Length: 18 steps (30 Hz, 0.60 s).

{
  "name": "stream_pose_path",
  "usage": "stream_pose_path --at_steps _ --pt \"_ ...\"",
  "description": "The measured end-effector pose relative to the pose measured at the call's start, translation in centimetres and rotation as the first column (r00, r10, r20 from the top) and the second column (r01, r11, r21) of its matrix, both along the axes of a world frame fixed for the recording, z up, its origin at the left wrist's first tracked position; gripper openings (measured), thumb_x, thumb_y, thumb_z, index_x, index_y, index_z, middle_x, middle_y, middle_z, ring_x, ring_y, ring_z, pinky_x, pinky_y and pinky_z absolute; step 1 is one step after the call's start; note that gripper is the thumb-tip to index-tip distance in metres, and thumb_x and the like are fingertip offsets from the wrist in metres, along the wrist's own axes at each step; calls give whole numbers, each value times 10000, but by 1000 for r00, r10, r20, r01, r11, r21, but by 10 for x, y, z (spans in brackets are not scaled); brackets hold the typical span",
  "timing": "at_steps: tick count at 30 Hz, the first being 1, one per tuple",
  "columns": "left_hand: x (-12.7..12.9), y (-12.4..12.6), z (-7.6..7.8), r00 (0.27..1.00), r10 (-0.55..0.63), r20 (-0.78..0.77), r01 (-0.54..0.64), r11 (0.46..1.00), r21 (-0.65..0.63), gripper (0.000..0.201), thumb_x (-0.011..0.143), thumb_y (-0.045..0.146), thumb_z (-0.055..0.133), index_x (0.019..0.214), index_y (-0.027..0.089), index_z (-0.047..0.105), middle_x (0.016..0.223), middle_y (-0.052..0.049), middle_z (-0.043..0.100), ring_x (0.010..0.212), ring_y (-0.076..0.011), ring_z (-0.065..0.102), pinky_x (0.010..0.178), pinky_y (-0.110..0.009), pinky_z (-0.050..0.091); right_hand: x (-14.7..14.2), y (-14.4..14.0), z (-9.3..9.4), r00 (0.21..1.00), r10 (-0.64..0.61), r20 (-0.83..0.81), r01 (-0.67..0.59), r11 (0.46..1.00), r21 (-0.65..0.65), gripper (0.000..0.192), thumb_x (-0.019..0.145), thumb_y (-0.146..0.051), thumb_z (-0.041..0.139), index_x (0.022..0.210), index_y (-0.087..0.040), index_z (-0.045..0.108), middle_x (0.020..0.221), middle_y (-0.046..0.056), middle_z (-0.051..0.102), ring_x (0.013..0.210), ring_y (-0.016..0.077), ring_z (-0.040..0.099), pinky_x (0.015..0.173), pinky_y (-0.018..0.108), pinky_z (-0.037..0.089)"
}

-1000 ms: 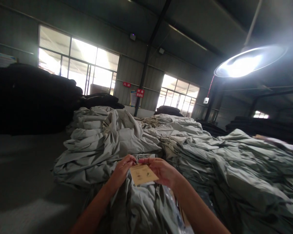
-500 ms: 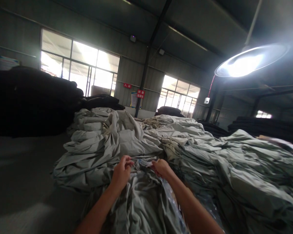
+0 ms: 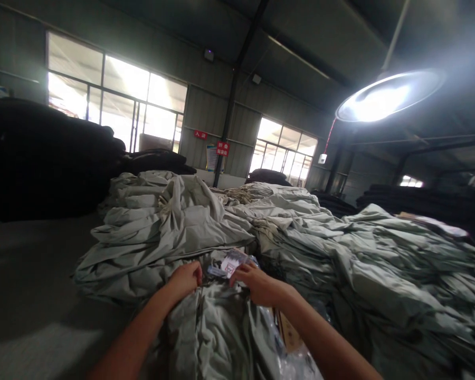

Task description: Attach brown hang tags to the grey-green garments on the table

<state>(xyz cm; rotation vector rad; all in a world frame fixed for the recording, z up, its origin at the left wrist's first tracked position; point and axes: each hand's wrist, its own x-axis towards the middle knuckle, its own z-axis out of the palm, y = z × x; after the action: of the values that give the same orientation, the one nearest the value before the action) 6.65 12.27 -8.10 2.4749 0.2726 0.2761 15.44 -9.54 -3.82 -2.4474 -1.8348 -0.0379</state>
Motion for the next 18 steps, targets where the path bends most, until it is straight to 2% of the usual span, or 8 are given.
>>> stream_pose_path --at_steps 3,4,6,9,11,14,16,18 --pt "-22 11 15 976 -206 -73 206 978 -8 424 529 -60 375 754 200 623 897 19 688 911 -141 602 826 -235 420 -7 -25 0 1000 17 8 -16 997 -75 442 586 -93 671 1002 -242 649 1146 73 530 1074 256 459 912 373 361" --pt "-32 13 20 952 -285 -109 285 958 -15 474 502 -73 371 761 217 642 986 36 680 1000 -140 582 896 -249 399 -7 -30 -1 1000 -3 -12 2 998 -63 370 586 -123 698 939 -231 674 1131 75 527 1059 255 463 904 373 367" --pt "-54 13 28 879 -431 -203 437 899 -21 577 503 -77 390 882 258 669 1291 36 534 1230 -181 437 1022 -338 315 -2 -35 0 992 -9 -129 12 1000 23 184 622 -151 696 800 -197 695 1037 66 547 989 218 493 872 335 388" --pt "-81 3 33 877 -405 -259 426 905 26 627 489 -46 561 999 306 658 1450 10 336 1338 -290 261 1060 -458 250 9 -35 9 933 2 -359 96 962 257 49 681 -194 646 704 -159 670 849 36 550 813 153 517 740 259 422" --pt "-94 -7 33 929 -330 -168 343 938 57 539 461 -13 649 885 317 696 1402 12 404 1313 -308 296 1055 -461 264 14 -34 22 861 4 -509 206 912 355 141 700 -286 627 684 -147 643 725 9 526 674 121 486 626 235 406" --pt "-104 -12 41 955 -296 -18 296 955 29 250 528 77 674 656 289 708 1165 14 577 1126 -242 487 979 -353 374 20 -35 41 669 20 -743 297 910 291 283 687 -426 616 657 -146 600 537 -46 442 479 72 384 478 206 326" --pt "-105 -6 52 944 -331 -4 331 942 -50 129 561 129 669 595 251 697 917 10 628 884 -184 568 825 -277 449 25 -32 51 548 0 -836 289 939 189 297 646 -432 651 631 -144 582 479 -62 423 419 56 353 427 192 290" --pt "-99 9 62 937 -350 -11 338 911 -235 38 584 168 662 574 202 677 668 18 595 628 -134 544 621 -235 457 35 -22 57 463 -6 -886 310 938 156 258 617 -378 678 621 -143 572 476 -54 452 409 60 387 421 189 318"
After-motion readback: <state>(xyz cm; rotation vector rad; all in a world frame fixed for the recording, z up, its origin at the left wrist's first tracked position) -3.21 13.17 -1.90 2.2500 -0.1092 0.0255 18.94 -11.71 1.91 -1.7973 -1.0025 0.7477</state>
